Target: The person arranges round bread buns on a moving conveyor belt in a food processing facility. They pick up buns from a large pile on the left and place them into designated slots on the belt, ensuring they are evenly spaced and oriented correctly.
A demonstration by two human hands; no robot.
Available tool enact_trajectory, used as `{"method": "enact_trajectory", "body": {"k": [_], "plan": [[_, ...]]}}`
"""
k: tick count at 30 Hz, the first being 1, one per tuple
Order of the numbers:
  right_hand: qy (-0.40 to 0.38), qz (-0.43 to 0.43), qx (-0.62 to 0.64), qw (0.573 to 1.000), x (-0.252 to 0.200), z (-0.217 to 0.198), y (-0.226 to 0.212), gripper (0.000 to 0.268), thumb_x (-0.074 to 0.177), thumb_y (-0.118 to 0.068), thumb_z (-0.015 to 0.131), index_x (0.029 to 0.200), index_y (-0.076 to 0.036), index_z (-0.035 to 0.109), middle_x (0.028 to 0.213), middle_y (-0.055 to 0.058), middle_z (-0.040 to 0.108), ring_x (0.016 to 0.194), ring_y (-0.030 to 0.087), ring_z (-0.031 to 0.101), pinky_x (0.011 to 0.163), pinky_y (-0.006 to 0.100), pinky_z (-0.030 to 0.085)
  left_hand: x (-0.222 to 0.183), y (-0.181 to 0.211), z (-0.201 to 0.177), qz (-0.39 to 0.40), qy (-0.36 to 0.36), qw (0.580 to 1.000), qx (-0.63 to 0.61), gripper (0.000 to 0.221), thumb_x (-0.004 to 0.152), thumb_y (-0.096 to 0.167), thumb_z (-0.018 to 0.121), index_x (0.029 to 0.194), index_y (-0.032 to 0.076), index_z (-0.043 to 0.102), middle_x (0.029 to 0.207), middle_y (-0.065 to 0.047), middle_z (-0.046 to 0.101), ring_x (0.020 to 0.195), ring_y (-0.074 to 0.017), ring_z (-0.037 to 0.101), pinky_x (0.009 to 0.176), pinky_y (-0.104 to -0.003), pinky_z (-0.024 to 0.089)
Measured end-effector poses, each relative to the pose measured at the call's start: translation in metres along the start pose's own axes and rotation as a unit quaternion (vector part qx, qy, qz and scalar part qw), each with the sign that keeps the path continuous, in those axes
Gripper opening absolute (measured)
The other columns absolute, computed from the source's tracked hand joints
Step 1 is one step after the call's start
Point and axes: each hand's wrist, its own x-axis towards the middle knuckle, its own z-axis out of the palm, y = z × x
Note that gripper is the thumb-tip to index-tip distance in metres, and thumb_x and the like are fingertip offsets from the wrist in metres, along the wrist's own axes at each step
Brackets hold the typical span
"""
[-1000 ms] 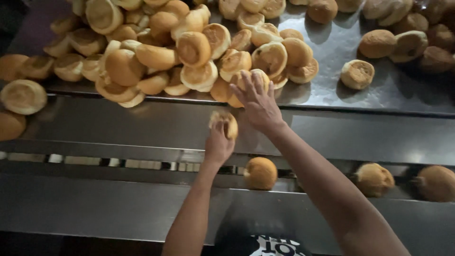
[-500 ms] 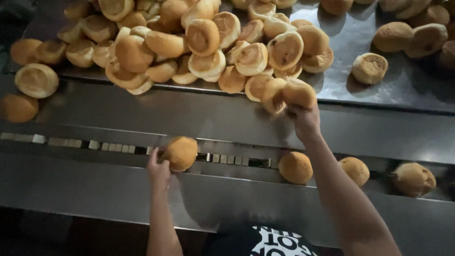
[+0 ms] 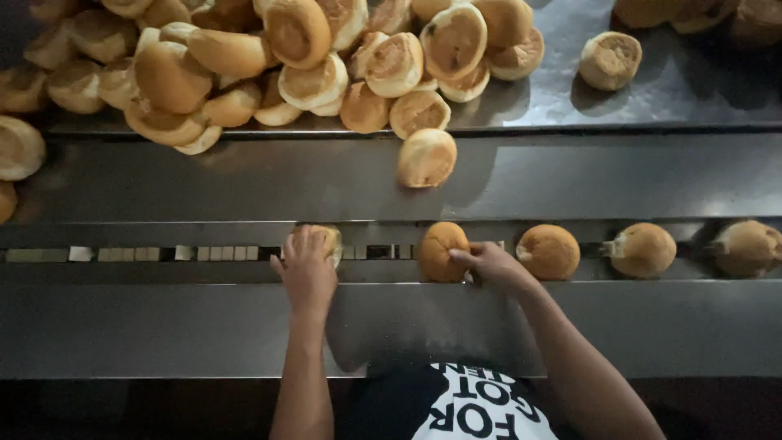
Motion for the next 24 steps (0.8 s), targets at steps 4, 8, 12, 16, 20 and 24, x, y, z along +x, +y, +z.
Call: {"method": "enact_trajectory", "body": {"k": [4, 8, 12, 16, 20, 24], "plan": [[0.161, -0.059, -0.215, 0.961, 0.008, 0.01, 0.005, 0.044, 0.089, -0.051, 0.076, 0.12, -0.021, 0.075, 0.096, 0.013, 0.079, 0.096, 0.035, 0.076, 0.087, 0.049, 0.059, -0.006, 0.029, -0.024, 0.015, 0.001, 0.998, -0.067, 0.053, 0.09, 0.027, 0.073, 0.141, 0.019, 0.06, 0.155, -0.01, 0.05, 0.145, -0.0366, 0.042, 0.111, -0.075, 0.028], [0.139, -0.06, -0.267, 0.952, -0.012, 0.004, -0.004, 0.05, 0.097, -0.049, 0.064, 0.134, -0.015, 0.068, 0.113, 0.022, 0.076, 0.107, 0.043, 0.071, 0.093, 0.055, 0.055, -0.002, 0.068, -0.033, 0.119, 0.104, 0.969, -0.192, 0.06, 0.092, 0.017, 0.072, 0.149, 0.013, 0.051, 0.156, -0.018, 0.045, 0.14, -0.0404, 0.044, 0.11, -0.069, 0.032], [0.204, -0.069, -0.282, 0.935, -0.004, -0.012, 0.006, 0.042, 0.099, -0.04, 0.064, 0.134, -0.017, 0.069, 0.105, 0.019, 0.077, 0.099, 0.039, 0.074, 0.086, 0.05, 0.058, 0.038, 0.111, -0.032, 0.227, 0.1, 0.955, -0.164, 0.08, 0.087, 0.013, 0.077, 0.157, 0.021, 0.039, 0.168, -0.013, 0.025, 0.146, -0.0446, 0.035, 0.11, -0.076, 0.03], [0.293, -0.237, -0.275, 0.884, -0.003, -0.014, -0.018, 0.025, 0.094, -0.021, 0.07, 0.114, -0.006, 0.074, 0.092, 0.016, 0.073, 0.088, 0.037, 0.072, 0.074, 0.045, 0.059, 0.094, 0.131, 0.01, 0.193, 0.127, 0.96, -0.156, 0.087, 0.084, 0.022, 0.081, 0.158, 0.019, 0.035, 0.158, -0.017, 0.03, 0.138, -0.0454, 0.042, 0.103, -0.069, 0.041], [0.289, -0.32, -0.312, 0.846, 0.024, -0.015, -0.055, 0.043, 0.091, -0.011, 0.073, 0.133, -0.006, 0.065, 0.114, 0.021, 0.067, 0.111, 0.04, 0.066, 0.089, 0.048, 0.056, 0.078, 0.13, -0.045, 0.036, 0.041, 0.85, -0.524, 0.062, 0.093, 0.012, 0.066, 0.15, 0.002, 0.043, 0.135, -0.026, 0.058, 0.127, -0.045, 0.058, 0.102, -0.056, 0.048], [0.259, -0.29, -0.378, 0.84, 0.072, -0.01, -0.105, 0.062, 0.087, -0.023, 0.08, 0.143, -0.008, 0.058, 0.141, 0.017, 0.058, 0.138, 0.035, 0.051, 0.113, 0.046, 0.042, 0.062, 0.059, -0.039, -0.145, -0.059, 0.795, -0.585, 0.065, 0.088, 0.032, 0.068, 0.149, 0.018, 0.052, 0.14, -0.011, 0.062, 0.132, -0.0299, 0.059, 0.11, -0.051, 0.046]]}}
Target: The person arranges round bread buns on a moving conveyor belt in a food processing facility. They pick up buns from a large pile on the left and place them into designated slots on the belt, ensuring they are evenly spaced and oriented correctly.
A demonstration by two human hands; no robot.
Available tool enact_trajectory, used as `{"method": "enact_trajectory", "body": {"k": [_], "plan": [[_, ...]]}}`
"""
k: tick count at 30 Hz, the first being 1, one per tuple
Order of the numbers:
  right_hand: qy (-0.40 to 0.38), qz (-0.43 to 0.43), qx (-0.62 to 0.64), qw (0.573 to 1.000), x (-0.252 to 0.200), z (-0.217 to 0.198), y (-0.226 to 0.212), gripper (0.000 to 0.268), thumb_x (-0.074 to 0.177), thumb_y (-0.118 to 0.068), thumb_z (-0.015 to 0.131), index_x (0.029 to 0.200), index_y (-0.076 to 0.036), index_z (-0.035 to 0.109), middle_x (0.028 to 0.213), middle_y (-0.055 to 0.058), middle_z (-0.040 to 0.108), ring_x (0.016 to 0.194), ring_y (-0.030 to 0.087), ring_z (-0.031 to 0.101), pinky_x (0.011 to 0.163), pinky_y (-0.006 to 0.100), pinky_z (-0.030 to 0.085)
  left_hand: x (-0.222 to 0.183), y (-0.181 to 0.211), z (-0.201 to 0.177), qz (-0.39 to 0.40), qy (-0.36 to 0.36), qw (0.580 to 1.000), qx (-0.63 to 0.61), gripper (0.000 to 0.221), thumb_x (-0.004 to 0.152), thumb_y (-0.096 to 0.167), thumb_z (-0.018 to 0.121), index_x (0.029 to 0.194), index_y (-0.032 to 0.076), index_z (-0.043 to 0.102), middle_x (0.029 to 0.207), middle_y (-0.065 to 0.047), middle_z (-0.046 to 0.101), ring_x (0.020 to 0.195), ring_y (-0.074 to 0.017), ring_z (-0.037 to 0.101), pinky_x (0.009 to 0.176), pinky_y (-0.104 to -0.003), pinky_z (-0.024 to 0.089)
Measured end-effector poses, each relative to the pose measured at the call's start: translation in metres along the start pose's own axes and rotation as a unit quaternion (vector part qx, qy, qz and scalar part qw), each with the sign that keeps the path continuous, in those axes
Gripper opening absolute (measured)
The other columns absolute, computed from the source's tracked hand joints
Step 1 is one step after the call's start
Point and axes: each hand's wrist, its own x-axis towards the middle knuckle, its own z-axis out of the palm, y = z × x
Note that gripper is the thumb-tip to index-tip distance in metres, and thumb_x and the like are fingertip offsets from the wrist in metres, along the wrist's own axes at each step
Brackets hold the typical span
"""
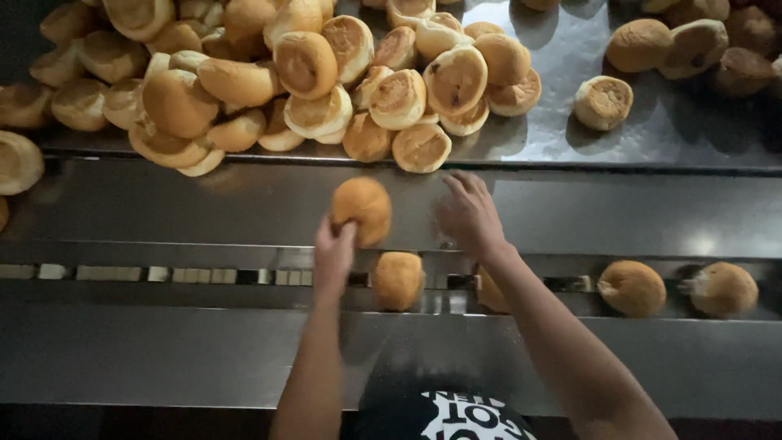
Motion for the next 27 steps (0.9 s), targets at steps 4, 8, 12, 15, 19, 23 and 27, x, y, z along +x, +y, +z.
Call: {"method": "enact_trajectory", "body": {"k": [4, 8, 12, 15, 19, 23, 27], "plan": [[-0.048, -0.049, -0.108, 0.992, 0.045, 0.002, -0.032, 0.08, 0.086, -0.021, 0.075, 0.157, -0.009, 0.041, 0.162, 0.018, 0.035, 0.152, 0.041, 0.025, 0.117, 0.056, 0.033, -0.031, -0.021, -0.086, -0.092, 0.093, 0.991, -0.033, 0.063, 0.091, 0.035, 0.067, 0.149, 0.015, 0.053, 0.14, -0.014, 0.061, 0.126, -0.0306, 0.061, 0.102, -0.05, 0.049], [-0.077, -0.007, -0.078, 0.994, 0.087, 0.036, -0.013, 0.091, 0.087, -0.016, 0.071, 0.165, -0.018, 0.023, 0.169, 0.013, 0.015, 0.156, 0.04, 0.009, 0.119, 0.067, 0.025, -0.055, -0.04, -0.159, -0.11, 0.169, 0.967, -0.157, 0.086, 0.1, 0.036, 0.064, 0.161, -0.005, 0.018, 0.15, -0.032, 0.044, 0.135, -0.0395, 0.051, 0.108, -0.054, 0.041], [-0.007, -0.037, -0.104, 0.994, 0.084, 0.028, -0.022, 0.073, 0.093, -0.034, 0.069, 0.157, -0.013, 0.042, 0.149, 0.019, 0.051, 0.135, 0.041, 0.05, 0.099, 0.057, 0.049, -0.04, -0.074, -0.179, -0.146, 0.166, 0.968, -0.117, 0.091, 0.102, 0.041, 0.062, 0.161, -0.007, 0.012, 0.159, -0.04, 0.02, 0.147, -0.0527, 0.026, 0.119, -0.062, 0.025], [0.027, 0.04, 0.201, 0.978, 0.073, 0.037, -0.006, 0.061, 0.094, -0.035, 0.07, 0.148, -0.013, 0.054, 0.124, 0.026, 0.066, 0.115, 0.046, 0.064, 0.089, 0.06, 0.053, -0.039, -0.062, -0.165, -0.125, 0.205, 0.97, 0.04, 0.065, 0.106, 0.04, 0.055, 0.155, -0.002, 0.042, 0.148, -0.04, 0.041, 0.133, -0.0532, 0.047, 0.104, -0.061, 0.045], [-0.157, 0.242, 0.593, 0.752, 0.025, 0.045, 0.019, 0.044, 0.092, -0.037, 0.071, 0.116, -0.001, 0.067, 0.103, 0.023, 0.07, 0.082, 0.042, 0.074, 0.06, 0.057, 0.059, -0.015, -0.104, -0.141, 0.111, 0.261, 0.879, 0.383, 0.034, 0.099, 0.001, 0.057, 0.131, -0.005, 0.064, 0.12, -0.026, 0.068, 0.116, -0.0403, 0.064, 0.1, -0.051, 0.05], [-0.304, 0.3, 0.571, 0.701, -0.055, 0.01, -0.006, 0.036, 0.094, -0.028, 0.069, 0.117, -0.001, 0.065, 0.1, 0.02, 0.06, 0.066, 0.035, 0.065, 0.043, 0.045, 0.051, -0.006, -0.119, -0.121, 0.029, 0.203, 0.838, 0.505, 0.035, 0.093, 0.009, 0.064, 0.127, 0.001, 0.067, 0.113, -0.019, 0.074, 0.113, -0.0362, 0.066, 0.1, -0.057, 0.05], [-0.337, 0.286, 0.486, 0.754, -0.082, -0.008, -0.025, 0.039, 0.095, -0.03, 0.07, 0.117, 0.002, 0.07, 0.104, 0.024, 0.07, 0.078, 0.037, 0.072, 0.059, 0.046, 0.061, -0.021, -0.096, -0.107, 0.077, 0.191, 0.858, 0.471, 0.034, 0.093, 0.004, 0.061, 0.126, 0.0, 0.067, 0.114, -0.02, 0.072, 0.11, -0.0364, 0.066, 0.097, -0.051, 0.052]]}}
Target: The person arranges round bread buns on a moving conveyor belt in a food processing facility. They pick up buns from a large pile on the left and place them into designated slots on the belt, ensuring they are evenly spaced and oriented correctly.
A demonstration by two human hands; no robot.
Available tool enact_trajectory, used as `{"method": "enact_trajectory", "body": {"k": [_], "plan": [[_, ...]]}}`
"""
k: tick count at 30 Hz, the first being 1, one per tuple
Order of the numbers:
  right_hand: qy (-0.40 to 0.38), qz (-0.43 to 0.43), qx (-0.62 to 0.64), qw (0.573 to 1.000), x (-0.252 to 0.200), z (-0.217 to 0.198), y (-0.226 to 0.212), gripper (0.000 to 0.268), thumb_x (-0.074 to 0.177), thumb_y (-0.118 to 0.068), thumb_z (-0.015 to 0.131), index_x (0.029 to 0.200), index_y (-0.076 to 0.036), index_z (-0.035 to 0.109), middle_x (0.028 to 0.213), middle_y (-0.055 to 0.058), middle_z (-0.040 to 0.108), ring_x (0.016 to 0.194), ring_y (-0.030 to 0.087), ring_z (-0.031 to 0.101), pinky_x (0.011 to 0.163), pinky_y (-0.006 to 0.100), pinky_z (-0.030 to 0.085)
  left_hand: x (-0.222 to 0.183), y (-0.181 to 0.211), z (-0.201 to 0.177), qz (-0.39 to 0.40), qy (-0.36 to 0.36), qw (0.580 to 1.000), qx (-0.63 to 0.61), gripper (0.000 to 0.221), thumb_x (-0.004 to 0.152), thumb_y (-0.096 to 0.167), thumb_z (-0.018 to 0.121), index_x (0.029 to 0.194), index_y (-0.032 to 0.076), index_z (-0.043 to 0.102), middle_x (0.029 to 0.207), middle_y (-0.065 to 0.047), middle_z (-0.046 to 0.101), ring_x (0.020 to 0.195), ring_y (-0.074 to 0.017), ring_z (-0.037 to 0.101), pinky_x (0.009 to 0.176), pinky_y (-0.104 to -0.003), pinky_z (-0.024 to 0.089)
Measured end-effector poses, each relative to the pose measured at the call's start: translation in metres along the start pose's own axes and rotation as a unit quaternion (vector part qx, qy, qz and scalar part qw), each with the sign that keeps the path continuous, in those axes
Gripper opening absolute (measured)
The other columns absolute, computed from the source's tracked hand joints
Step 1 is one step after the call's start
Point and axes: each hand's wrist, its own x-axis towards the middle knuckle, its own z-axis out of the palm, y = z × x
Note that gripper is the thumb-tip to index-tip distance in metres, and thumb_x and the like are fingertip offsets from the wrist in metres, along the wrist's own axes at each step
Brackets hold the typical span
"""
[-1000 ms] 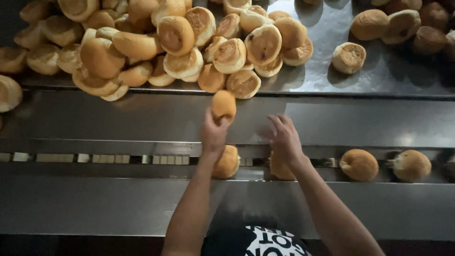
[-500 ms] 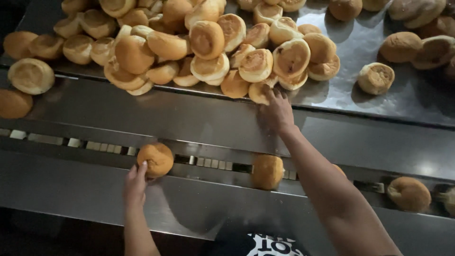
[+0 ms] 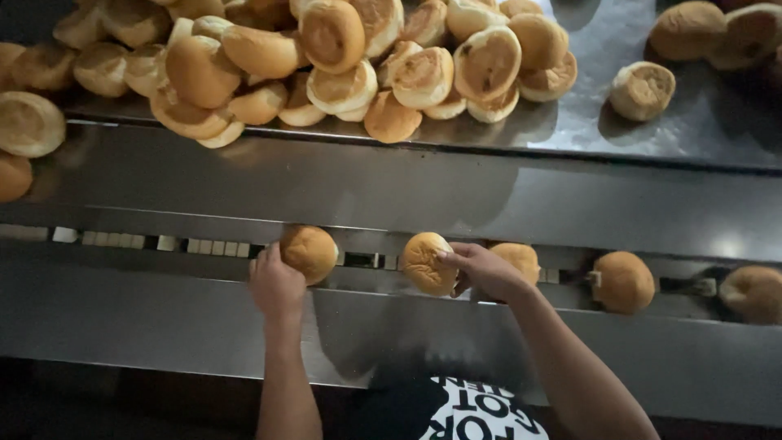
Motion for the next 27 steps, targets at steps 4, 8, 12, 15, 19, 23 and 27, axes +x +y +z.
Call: {"method": "enact_trajectory", "body": {"k": [4, 8, 12, 15, 19, 23, 27], "plan": [[0.069, -0.005, -0.087, 0.994, 0.006, -0.001, 0.019, 0.046, 0.098, -0.035, 0.068, 0.125, 0.002, 0.07, 0.113, 0.025, 0.073, 0.091, 0.038, 0.075, 0.072, 0.05, 0.063, -0.009, 0.047, -0.022, 0.081, 0.02, 0.994, -0.076, 0.035, 0.095, 0.004, 0.061, 0.13, 0.005, 0.067, 0.121, -0.018, 0.067, 0.118, -0.0345, 0.062, 0.103, -0.048, 0.048], [0.227, -0.06, -0.188, 0.954, 0.032, -0.011, 0.059, 0.045, 0.097, -0.04, 0.071, 0.129, -0.009, 0.069, 0.116, 0.019, 0.074, 0.108, 0.039, 0.072, 0.085, 0.052, 0.06, -0.013, 0.075, -0.02, 0.259, -0.128, 0.957, 0.038, 0.04, 0.088, 0.034, 0.075, 0.125, 0.018, 0.069, 0.135, -0.005, 0.06, 0.138, -0.0295, 0.047, 0.108, -0.054, 0.043], [0.255, -0.093, -0.165, 0.948, 0.017, -0.008, 0.072, 0.036, 0.1, -0.039, 0.068, 0.126, -0.014, 0.071, 0.116, 0.014, 0.074, 0.113, 0.035, 0.07, 0.09, 0.049, 0.058, -0.014, 0.086, -0.021, 0.233, -0.135, 0.959, 0.087, 0.037, 0.091, 0.026, 0.071, 0.127, 0.019, 0.066, 0.135, -0.004, 0.059, 0.135, -0.0291, 0.048, 0.107, -0.054, 0.043], [0.29, -0.088, -0.228, 0.925, 0.017, -0.029, 0.094, 0.042, 0.096, -0.05, 0.069, 0.127, -0.021, 0.073, 0.119, 0.007, 0.073, 0.116, 0.029, 0.068, 0.097, 0.046, 0.056, -0.009, 0.109, -0.022, 0.265, -0.156, 0.952, -0.01, 0.046, 0.088, 0.037, 0.075, 0.126, 0.015, 0.067, 0.135, -0.01, 0.061, 0.131, -0.0331, 0.052, 0.101, -0.057, 0.046], [0.366, -0.193, -0.248, 0.876, -0.016, -0.034, 0.091, 0.039, 0.098, -0.029, 0.068, 0.132, -0.011, 0.068, 0.123, 0.015, 0.068, 0.111, 0.037, 0.068, 0.088, 0.048, 0.059, 0.023, 0.174, -0.034, 0.271, -0.033, 0.95, -0.149, 0.053, 0.095, 0.023, 0.072, 0.142, 0.008, 0.055, 0.144, -0.021, 0.055, 0.132, -0.0419, 0.052, 0.106, -0.064, 0.041], [0.375, -0.215, -0.18, 0.884, -0.043, -0.036, 0.089, 0.032, 0.1, -0.012, 0.065, 0.131, -0.005, 0.067, 0.114, 0.018, 0.069, 0.108, 0.037, 0.07, 0.083, 0.047, 0.061, 0.097, 0.244, -0.01, 0.304, 0.028, 0.936, -0.177, 0.098, 0.088, 0.012, 0.085, 0.163, 0.011, 0.022, 0.163, -0.027, 0.026, 0.143, -0.0531, 0.036, 0.106, -0.078, 0.039], [0.4, -0.227, -0.166, 0.872, -0.065, -0.026, 0.082, 0.032, 0.096, -0.011, 0.065, 0.127, -0.002, 0.067, 0.116, 0.022, 0.07, 0.109, 0.041, 0.068, 0.083, 0.049, 0.06, 0.154, 0.279, 0.041, 0.266, -0.016, 0.959, -0.098, 0.111, 0.078, 0.016, 0.091, 0.165, 0.019, 0.022, 0.169, -0.017, 0.017, 0.146, -0.0497, 0.035, 0.103, -0.081, 0.038]]}}
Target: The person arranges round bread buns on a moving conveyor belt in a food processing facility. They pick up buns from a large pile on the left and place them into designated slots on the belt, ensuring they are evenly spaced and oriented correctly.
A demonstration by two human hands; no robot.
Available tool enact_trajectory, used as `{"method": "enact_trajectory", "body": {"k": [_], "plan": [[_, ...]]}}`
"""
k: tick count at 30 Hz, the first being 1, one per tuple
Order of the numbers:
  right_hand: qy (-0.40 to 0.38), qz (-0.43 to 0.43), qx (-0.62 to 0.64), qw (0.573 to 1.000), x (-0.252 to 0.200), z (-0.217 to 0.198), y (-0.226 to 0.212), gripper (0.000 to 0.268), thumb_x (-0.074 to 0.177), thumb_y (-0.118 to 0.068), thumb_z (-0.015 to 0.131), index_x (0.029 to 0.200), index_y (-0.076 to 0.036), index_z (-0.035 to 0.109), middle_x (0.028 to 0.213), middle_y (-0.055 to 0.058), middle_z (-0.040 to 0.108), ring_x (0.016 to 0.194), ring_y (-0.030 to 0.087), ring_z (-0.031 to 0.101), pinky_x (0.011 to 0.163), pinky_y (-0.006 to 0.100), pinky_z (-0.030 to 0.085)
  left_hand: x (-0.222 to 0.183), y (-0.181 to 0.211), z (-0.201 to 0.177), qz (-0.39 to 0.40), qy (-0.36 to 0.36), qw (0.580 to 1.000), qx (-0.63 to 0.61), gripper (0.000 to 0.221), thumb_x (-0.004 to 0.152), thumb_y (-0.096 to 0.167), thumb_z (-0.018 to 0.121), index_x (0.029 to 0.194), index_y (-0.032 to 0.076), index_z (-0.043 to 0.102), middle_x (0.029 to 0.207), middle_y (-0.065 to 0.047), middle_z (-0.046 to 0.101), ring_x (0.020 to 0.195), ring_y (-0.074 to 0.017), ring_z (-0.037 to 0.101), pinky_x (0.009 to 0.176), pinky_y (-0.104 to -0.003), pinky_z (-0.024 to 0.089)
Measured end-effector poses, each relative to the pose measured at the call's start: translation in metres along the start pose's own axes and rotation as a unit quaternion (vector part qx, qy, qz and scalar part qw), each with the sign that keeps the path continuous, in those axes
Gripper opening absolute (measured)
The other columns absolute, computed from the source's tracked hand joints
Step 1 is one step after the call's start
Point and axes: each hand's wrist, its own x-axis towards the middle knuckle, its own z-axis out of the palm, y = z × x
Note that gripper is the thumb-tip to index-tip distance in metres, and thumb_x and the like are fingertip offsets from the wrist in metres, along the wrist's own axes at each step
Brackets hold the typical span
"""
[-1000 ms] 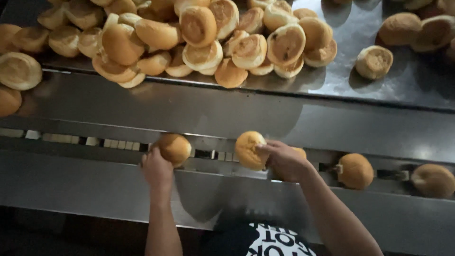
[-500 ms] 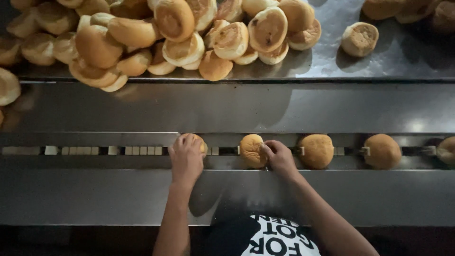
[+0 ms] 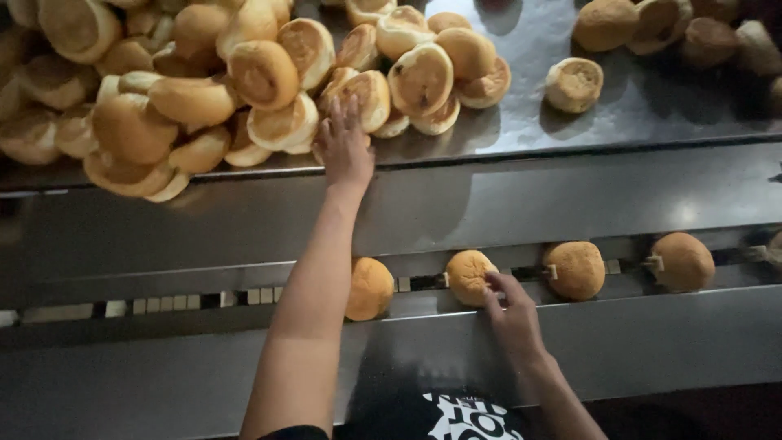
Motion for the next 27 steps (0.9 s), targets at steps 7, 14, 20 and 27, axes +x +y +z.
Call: {"method": "enact_trajectory", "body": {"k": [7, 14, 20, 27], "plan": [[-0.062, 0.057, 0.03, 0.996, -0.008, -0.01, 0.016, 0.041, 0.097, -0.018, 0.057, 0.137, -0.008, 0.061, 0.134, 0.016, 0.066, 0.116, 0.027, 0.068, 0.098, 0.038, 0.058, -0.052, 0.004, -0.027, 0.037, 0.054, 0.998, -0.018, 0.056, 0.087, 0.006, 0.075, 0.137, 0.012, 0.052, 0.153, -0.013, 0.047, 0.131, -0.0405, 0.049, 0.104, -0.055, 0.046], [0.001, -0.218, 0.022, 0.976, 0.021, 0.027, 0.017, 0.066, 0.082, -0.011, 0.082, 0.144, -0.006, 0.058, 0.125, 0.019, 0.063, 0.109, 0.038, 0.067, 0.083, 0.045, 0.061, -0.158, -0.022, -0.061, -0.196, -0.117, 0.781, -0.581, 0.076, 0.084, -0.001, 0.072, 0.153, 0.011, 0.042, 0.153, -0.023, 0.048, 0.142, -0.0471, 0.043, 0.118, -0.059, 0.036], [-0.133, -0.112, 0.255, 0.951, 0.063, 0.075, 0.003, 0.086, 0.086, -0.008, 0.08, 0.158, -0.005, 0.033, 0.15, 0.032, 0.041, 0.129, 0.046, 0.057, 0.094, 0.051, 0.057, -0.218, -0.026, -0.1, -0.157, -0.192, 0.644, -0.724, 0.08, 0.085, 0.006, 0.061, 0.159, 0.004, 0.032, 0.149, -0.03, 0.048, 0.13, -0.0435, 0.053, 0.106, -0.059, 0.046], [-0.259, -0.284, 0.142, 0.912, 0.04, 0.06, -0.085, 0.112, 0.076, -0.024, 0.09, 0.159, 0.004, 0.02, 0.156, 0.042, 0.027, 0.142, 0.066, 0.024, 0.107, 0.079, 0.029, -0.234, -0.037, -0.082, -0.106, -0.179, 0.572, -0.794, 0.085, 0.071, 0.021, 0.079, 0.149, 0.004, 0.048, 0.14, -0.019, 0.057, 0.126, -0.0322, 0.057, 0.101, -0.05, 0.052]]}}
